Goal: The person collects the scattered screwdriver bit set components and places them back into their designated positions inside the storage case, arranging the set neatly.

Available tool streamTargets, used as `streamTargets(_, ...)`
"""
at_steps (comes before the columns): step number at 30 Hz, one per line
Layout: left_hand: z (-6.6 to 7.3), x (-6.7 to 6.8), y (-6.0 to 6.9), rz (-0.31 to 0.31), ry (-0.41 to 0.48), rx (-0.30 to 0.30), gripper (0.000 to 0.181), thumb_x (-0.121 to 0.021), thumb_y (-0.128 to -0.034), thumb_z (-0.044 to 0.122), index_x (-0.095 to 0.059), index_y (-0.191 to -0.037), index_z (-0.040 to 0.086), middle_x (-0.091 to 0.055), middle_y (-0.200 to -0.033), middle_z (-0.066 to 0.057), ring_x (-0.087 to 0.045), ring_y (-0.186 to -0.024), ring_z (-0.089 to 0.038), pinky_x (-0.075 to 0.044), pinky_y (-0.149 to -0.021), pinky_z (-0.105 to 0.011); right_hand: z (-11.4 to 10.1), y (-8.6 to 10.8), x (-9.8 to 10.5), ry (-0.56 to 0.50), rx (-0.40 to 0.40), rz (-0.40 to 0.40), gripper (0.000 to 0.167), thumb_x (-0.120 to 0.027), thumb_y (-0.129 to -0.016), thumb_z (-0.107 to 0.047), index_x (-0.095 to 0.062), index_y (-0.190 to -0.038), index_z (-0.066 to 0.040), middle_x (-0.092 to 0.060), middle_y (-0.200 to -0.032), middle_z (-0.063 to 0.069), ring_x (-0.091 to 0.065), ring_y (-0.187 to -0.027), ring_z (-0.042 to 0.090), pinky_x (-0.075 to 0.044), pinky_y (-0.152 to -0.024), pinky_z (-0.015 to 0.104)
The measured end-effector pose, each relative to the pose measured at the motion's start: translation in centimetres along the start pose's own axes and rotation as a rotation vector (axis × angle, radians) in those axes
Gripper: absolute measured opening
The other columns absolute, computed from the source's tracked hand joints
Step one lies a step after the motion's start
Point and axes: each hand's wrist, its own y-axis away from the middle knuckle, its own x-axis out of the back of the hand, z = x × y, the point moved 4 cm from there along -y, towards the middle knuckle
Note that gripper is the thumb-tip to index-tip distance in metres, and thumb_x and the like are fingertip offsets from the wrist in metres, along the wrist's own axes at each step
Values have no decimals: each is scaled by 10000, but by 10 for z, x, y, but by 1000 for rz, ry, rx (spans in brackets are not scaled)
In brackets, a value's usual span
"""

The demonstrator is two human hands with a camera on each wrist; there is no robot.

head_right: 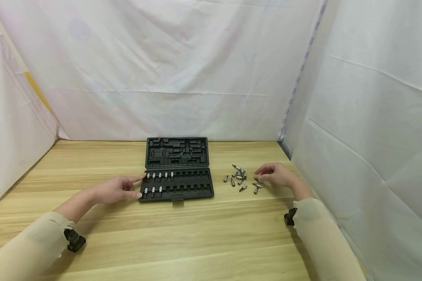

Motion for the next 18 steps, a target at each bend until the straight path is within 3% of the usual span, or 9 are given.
streamTargets(8,0,0,1,0,-10,5,863,-792,-1023,326,-338,-1719,91,-671,-956,-80,-516,-785,-191,-471,-652,-289,10,6,1,-13,-1,-46,259,-771,-1040,-292,-819,-1240,-135,-809,-1278,90,-679,-1300,409,-504,-1123,620)
streamTargets(18,1,0,0,-4,-16,8,859,-786,-1029,328,-334,-1722,97,-632,-916,-69,-500,-781,-187,-462,-659,-290,9,6,-1,7,-44,-76,257,-789,-1027,-338,-827,-1219,-173,-807,-1282,66,-678,-1295,385,-524,-1102,599)
